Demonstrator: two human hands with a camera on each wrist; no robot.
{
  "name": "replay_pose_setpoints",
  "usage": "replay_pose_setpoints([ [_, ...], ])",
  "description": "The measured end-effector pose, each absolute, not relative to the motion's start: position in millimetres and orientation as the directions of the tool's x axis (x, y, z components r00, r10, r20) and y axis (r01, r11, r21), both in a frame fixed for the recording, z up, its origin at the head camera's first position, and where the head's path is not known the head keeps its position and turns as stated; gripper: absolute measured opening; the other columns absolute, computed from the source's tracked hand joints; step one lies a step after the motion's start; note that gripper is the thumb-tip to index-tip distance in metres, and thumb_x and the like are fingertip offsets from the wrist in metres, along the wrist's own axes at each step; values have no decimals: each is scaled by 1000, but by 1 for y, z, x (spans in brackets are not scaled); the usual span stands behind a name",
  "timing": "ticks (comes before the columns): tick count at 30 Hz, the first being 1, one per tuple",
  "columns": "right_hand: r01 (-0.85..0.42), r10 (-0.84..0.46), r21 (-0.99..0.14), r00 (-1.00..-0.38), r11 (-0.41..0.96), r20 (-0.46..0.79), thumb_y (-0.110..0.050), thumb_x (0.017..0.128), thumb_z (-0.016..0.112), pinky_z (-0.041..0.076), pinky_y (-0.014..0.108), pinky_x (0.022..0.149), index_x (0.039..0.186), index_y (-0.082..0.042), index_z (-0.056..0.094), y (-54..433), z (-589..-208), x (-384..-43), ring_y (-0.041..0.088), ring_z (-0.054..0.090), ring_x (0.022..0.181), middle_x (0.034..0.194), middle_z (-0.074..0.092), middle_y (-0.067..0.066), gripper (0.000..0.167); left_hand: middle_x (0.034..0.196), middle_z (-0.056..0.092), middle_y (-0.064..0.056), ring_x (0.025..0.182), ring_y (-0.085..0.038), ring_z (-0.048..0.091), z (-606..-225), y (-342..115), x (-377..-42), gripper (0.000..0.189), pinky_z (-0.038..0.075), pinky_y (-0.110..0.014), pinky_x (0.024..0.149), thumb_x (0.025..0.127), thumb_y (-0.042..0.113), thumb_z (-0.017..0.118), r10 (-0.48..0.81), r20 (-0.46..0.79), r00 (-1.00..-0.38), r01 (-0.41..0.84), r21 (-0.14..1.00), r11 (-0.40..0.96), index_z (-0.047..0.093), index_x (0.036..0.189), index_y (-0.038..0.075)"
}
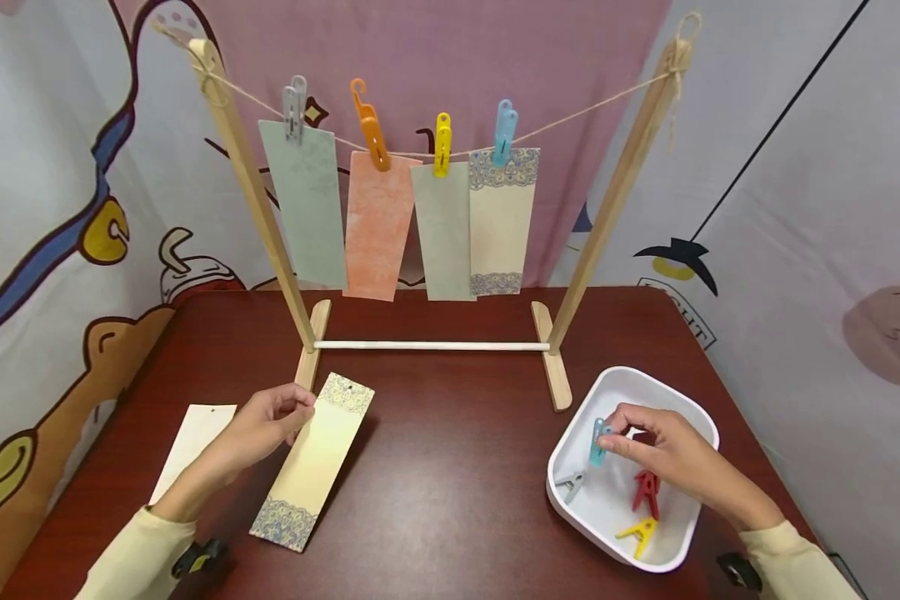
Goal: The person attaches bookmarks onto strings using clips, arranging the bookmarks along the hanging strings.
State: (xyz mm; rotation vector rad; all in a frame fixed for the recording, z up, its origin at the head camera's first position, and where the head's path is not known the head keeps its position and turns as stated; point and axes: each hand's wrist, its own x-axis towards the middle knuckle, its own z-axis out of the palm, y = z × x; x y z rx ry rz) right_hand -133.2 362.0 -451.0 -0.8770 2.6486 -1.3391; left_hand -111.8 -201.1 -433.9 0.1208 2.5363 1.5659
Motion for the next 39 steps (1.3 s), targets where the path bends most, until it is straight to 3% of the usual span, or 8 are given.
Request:
replay_pose_setpoints([
  [6, -485, -507, -754, -829, 443, 235, 8, 96, 78, 58, 31, 61, 99, -19, 67, 363, -449, -134, 14, 68, 92, 108, 75, 6, 30, 90, 62, -6, 83, -21, 62, -427, -183, -120, 9, 57, -37, 69, 108, 2, 61, 181, -12, -983, 66, 906, 419, 68, 112, -3],
  [11, -443, -465, -758, -860, 478, 209, 5, 95, 81, 56, 30, 60, 128, -11, 61, 362, -444, -132, 18, 71, 82, 106, 77, 1, 42, 89, 63, -6, 78, -20, 61, -423, -166, -127, 8, 57, -35, 68, 107, 1, 62, 175, 25, -984, 92, 919, 383, 67, 111, -4],
  [14, -437, -440, -729, -874, 527, 205, 2, 93, 84, 55, 27, 62, 136, -8, 63, 362, -440, -133, 13, 72, 85, 105, 79, 0, 50, 91, 66, -9, 75, -22, 61, -421, -157, -131, 9, 56, -34, 67, 107, 2, 63, 163, 43, -986, 99, 929, 355, 67, 111, -5],
  [20, -407, -347, -682, -908, 607, 233, -2, 91, 89, 57, 19, 70, 128, -11, 69, 365, -433, -135, -4, 72, 99, 110, 82, 0, 43, 91, 67, -11, 76, -32, 64, -416, -141, -137, 9, 56, -30, 66, 107, 2, 64, 149, 62, -987, 104, 951, 292, 67, 111, -5],
  [24, -414, -313, -722, -907, 555, 281, 8, 89, 86, 56, 15, 74, 123, -5, 68, 368, -427, -137, 0, 74, 94, 108, 82, 4, 41, 90, 67, -11, 75, -34, 64, -411, -133, -141, 7, 54, -28, 65, 106, 1, 64, 146, 77, -986, 115, 956, 270, 67, 109, -4],
  [28, -440, -294, -731, -897, 522, 330, 15, 86, 85, 53, 16, 69, 124, 0, 71, 371, -422, -139, 5, 73, 83, 104, 81, -2, 42, 89, 67, -10, 72, -24, 63, -405, -126, -144, 7, 55, -28, 65, 106, 2, 63, 158, 111, -981, 151, 951, 269, 67, 109, -4],
  [33, -436, -247, -705, -900, 559, 360, 10, 86, 88, 49, 21, 59, 128, -1, 74, 371, -415, -140, 8, 68, 76, 100, 77, -5, 46, 88, 68, -10, 71, -19, 63, -397, -117, -146, 6, 56, -30, 66, 105, 3, 65, 188, 167, -968, 217, 932, 291, 68, 108, -2],
  [39, -402, -208, -709, -914, 579, 348, 6, 88, 88, 52, 17, 63, 133, 0, 74, 369, -402, -144, 6, 72, 79, 101, 79, -8, 47, 87, 69, -9, 75, -24, 65, -388, -106, -152, 6, 53, -28, 68, 104, 3, 67, 197, 237, -951, 289, 907, 305, 70, 106, 0],
])
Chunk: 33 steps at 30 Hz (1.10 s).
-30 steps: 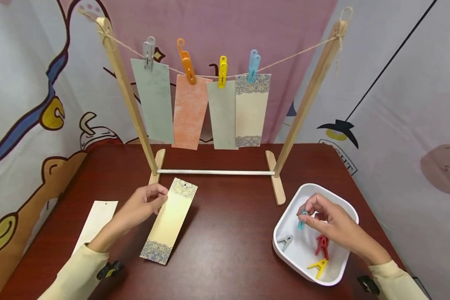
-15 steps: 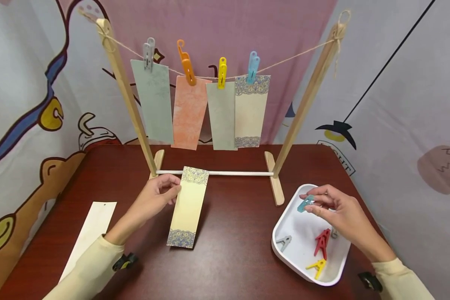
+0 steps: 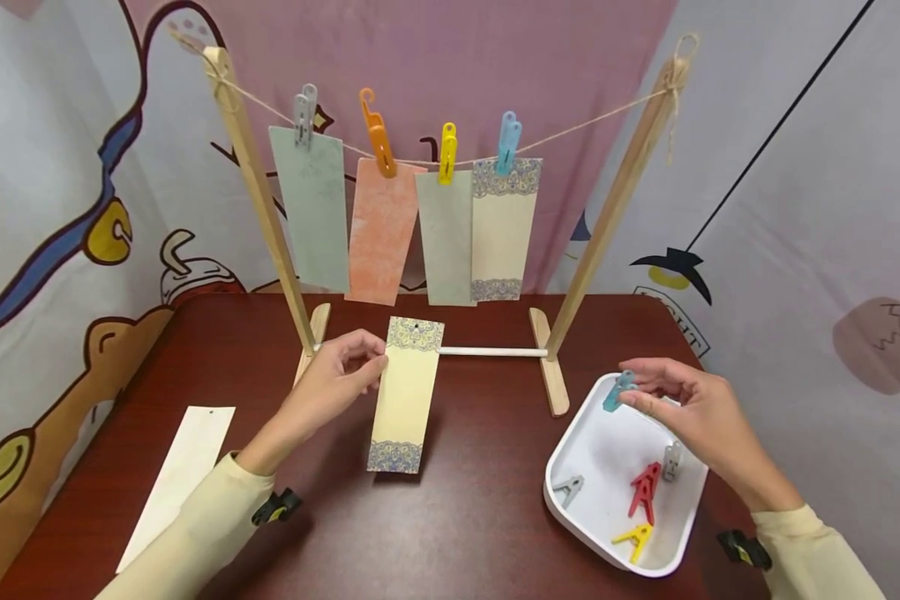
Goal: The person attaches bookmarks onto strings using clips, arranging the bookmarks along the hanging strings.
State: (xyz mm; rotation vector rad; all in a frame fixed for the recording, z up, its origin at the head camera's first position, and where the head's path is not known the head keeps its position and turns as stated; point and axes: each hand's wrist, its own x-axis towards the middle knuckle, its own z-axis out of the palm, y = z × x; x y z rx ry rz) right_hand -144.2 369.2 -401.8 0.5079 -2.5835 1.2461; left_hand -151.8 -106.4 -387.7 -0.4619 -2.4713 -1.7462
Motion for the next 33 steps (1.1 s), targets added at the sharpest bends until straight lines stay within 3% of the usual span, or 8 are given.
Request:
replay_pose_setpoints([
  [6, -395, -216, -731, -918, 556, 332, 5, 96, 81, 57, 20, 64, 133, -4, 75, 370, -378, -146, 6, 77, 89, 110, 81, -5, 38, 85, 69, -5, 76, -20, 64, -381, -89, -159, 5, 51, -27, 70, 105, 5, 67, 227, 274, -935, 334, 894, 298, 71, 104, 1],
  [11, -471, -286, -698, -882, 539, 375, 9, 98, 75, 58, 20, 70, 137, -5, 72, 365, -361, -151, 9, 77, 92, 117, 79, -1, 41, 84, 68, -4, 77, -20, 63, -375, -73, -166, 4, 50, -27, 68, 104, 5, 67, 228, 309, -923, 365, 890, 272, 71, 105, 3],
  [19, -559, -317, -655, -829, 508, 461, 16, 96, 72, 55, 15, 77, 139, -2, 69, 358, -350, -158, 9, 74, 90, 110, 76, 4, 47, 88, 70, -5, 78, -19, 65, -372, -51, -174, 5, 56, -34, 73, 104, 5, 68, 209, 377, -902, 420, 879, 227, 70, 107, 2],
  [26, -576, -259, -673, -815, 464, 519, 22, 91, 74, 54, 16, 73, 141, 4, 69, 351, -342, -164, 12, 70, 87, 104, 74, 7, 54, 90, 72, -5, 78, -17, 64, -366, -35, -180, 7, 53, -29, 73, 104, 5, 69, 200, 410, -890, 451, 857, 250, 73, 109, 2],
  [33, -584, -227, -679, -807, 445, 546, 21, 89, 77, 56, 15, 76, 132, 7, 72, 344, -326, -168, 11, 74, 84, 105, 79, 7, 45, 90, 71, -2, 78, -16, 63, -355, -20, -185, 7, 52, -29, 72, 105, 6, 69, 200, 445, -873, 484, 842, 239, 73, 110, 4],
])
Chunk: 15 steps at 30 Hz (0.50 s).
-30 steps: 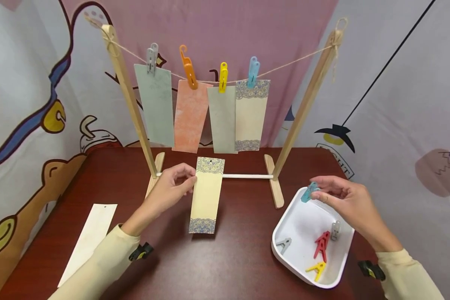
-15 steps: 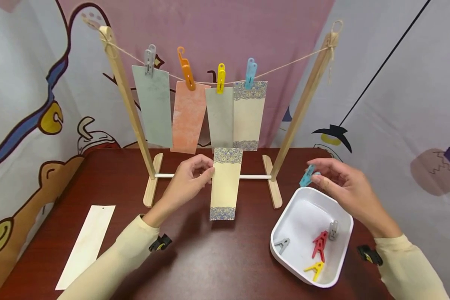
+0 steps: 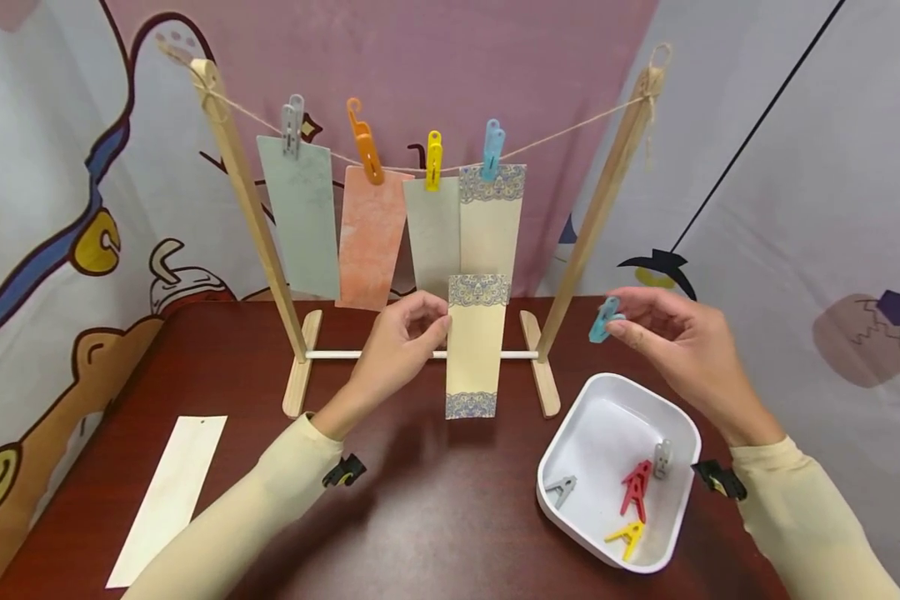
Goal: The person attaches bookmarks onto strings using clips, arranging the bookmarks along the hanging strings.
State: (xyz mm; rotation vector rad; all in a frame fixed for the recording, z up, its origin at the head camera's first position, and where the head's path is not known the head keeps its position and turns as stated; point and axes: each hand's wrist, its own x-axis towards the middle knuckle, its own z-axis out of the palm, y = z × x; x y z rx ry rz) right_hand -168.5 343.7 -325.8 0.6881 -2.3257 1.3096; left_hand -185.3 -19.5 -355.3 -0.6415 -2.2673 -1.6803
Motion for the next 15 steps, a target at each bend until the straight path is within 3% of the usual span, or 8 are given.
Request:
replay_pose_setpoints([
  [3, -583, -210, -691, -807, 427, 552, 20, 92, 76, 57, 15, 79, 132, 8, 72, 341, -320, -172, 10, 75, 87, 109, 80, 3, 42, 90, 71, -3, 80, -16, 63, -352, -12, -188, 8, 52, -29, 73, 105, 6, 69, 197, 456, -868, 494, 838, 234, 73, 110, 3],
  [6, -577, -187, -720, -813, 385, 551, 18, 93, 75, 56, 14, 75, 131, 9, 72, 338, -314, -176, 9, 74, 84, 108, 79, 4, 39, 91, 72, -4, 81, -16, 63, -349, -3, -193, 8, 52, -28, 75, 104, 5, 69, 194, 467, -862, 504, 830, 241, 74, 110, 3],
  [10, -548, -171, -747, -833, 375, 526, 13, 95, 77, 45, 18, 54, 129, 7, 73, 332, -306, -181, 10, 66, 70, 101, 79, 6, 35, 93, 73, -4, 82, -13, 63, -345, 10, -200, 8, 52, -26, 76, 103, 5, 70, 186, 504, -844, 536, 808, 244, 74, 110, 2],
  [13, -547, -189, -769, -837, 331, 514, 12, 96, 76, 41, 22, 52, 128, 8, 74, 328, -299, -183, 13, 68, 73, 101, 79, 8, 32, 94, 73, -5, 82, -12, 63, -340, 19, -204, 8, 52, -24, 77, 103, 5, 70, 185, 528, -828, 559, 797, 229, 74, 110, 2],
  [15, -558, -208, -782, -829, 278, 519, 15, 95, 75, 45, 20, 56, 127, 11, 72, 326, -294, -185, 15, 72, 81, 103, 80, 11, 32, 94, 73, -5, 82, -11, 62, -338, 24, -205, 8, 52, -24, 77, 103, 5, 69, 187, 537, -823, 567, 794, 219, 74, 110, 2],
])
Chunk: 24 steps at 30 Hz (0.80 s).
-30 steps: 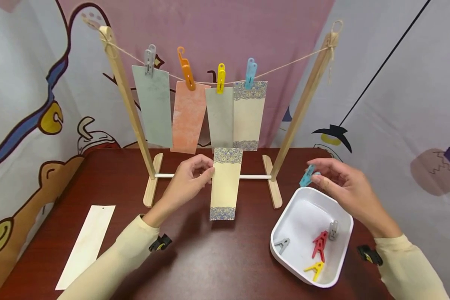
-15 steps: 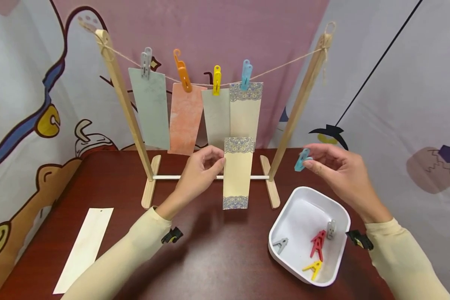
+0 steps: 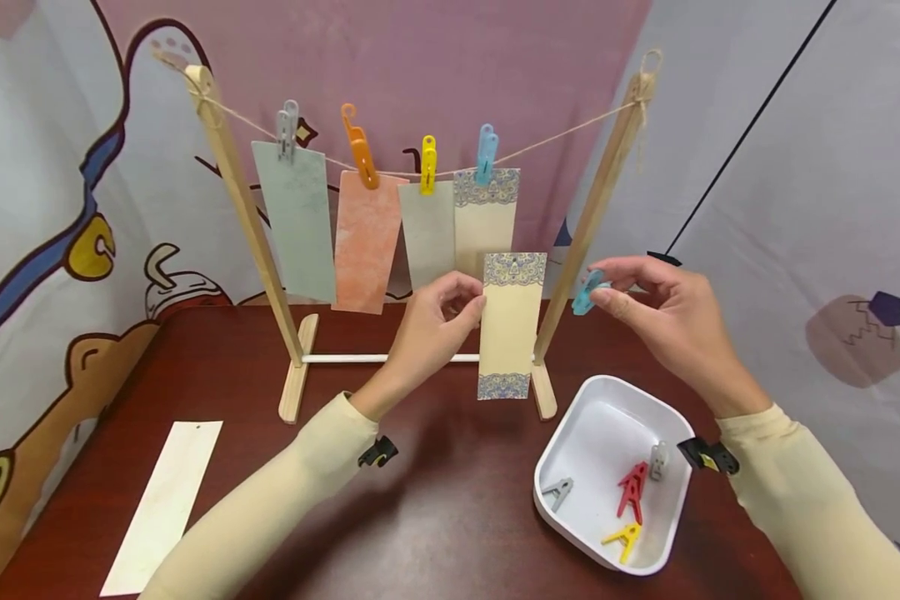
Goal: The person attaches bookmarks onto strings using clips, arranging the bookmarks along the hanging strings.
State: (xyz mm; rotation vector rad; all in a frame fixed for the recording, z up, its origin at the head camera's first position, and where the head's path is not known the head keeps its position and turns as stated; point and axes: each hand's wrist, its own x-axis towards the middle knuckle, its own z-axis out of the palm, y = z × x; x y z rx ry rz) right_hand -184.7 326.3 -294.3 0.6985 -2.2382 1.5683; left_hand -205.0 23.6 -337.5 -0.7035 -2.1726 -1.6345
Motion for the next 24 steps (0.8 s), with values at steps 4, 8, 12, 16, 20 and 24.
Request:
replay_pose_setpoints([
  [4, -582, -211, -760, -813, 290, 542, 15, 94, 76, 49, 18, 63, 125, 11, 74, 324, -288, -188, 14, 74, 81, 102, 80, 11, 31, 94, 73, -5, 82, -12, 62, -334, 30, -208, 9, 51, -23, 77, 104, 5, 69, 187, 546, -817, 576, 790, 212, 74, 110, 2],
  [8, -572, -189, -738, -818, 359, 543, 11, 95, 79, 46, 18, 59, 125, 7, 75, 323, -284, -192, 12, 69, 75, 100, 80, 8, 30, 95, 74, -6, 83, -13, 64, -332, 36, -214, 10, 52, -23, 79, 104, 5, 69, 182, 561, -808, 589, 780, 211, 74, 111, 1],
  [12, -565, -160, -752, -822, 338, 546, 10, 95, 79, 50, 18, 62, 122, 8, 75, 322, -277, -194, 12, 66, 73, 97, 79, 7, 28, 94, 74, -6, 82, -13, 63, -329, 42, -218, 10, 51, -23, 78, 104, 5, 69, 174, 573, -801, 598, 771, 219, 74, 111, 1],
  [16, -579, -150, -763, -814, 287, 561, 10, 94, 80, 51, 19, 61, 121, 10, 75, 320, -267, -198, 16, 62, 69, 90, 76, 9, 27, 94, 74, -6, 76, -12, 60, -326, 48, -224, 11, 49, -23, 72, 104, 5, 70, 160, 575, -802, 597, 772, 219, 76, 112, 1],
  [20, -571, -143, -763, -819, 303, 555, 7, 96, 80, 52, 19, 61, 122, 6, 76, 315, -257, -201, 15, 60, 65, 89, 76, 7, 26, 94, 75, -5, 71, -12, 56, -325, 52, -228, 11, 45, -24, 69, 104, 5, 72, 141, 587, -798, 603, 766, 224, 78, 111, 1],
  [24, -585, -135, -777, -811, 235, 570, 8, 96, 79, 46, 18, 54, 119, 7, 76, 308, -247, -208, 13, 55, 58, 97, 78, 5, 23, 96, 78, -4, 69, -12, 55, -322, 54, -231, 12, 45, -25, 68, 103, 7, 73, 125, 605, -786, 615, 746, 255, 80, 112, 2],
])
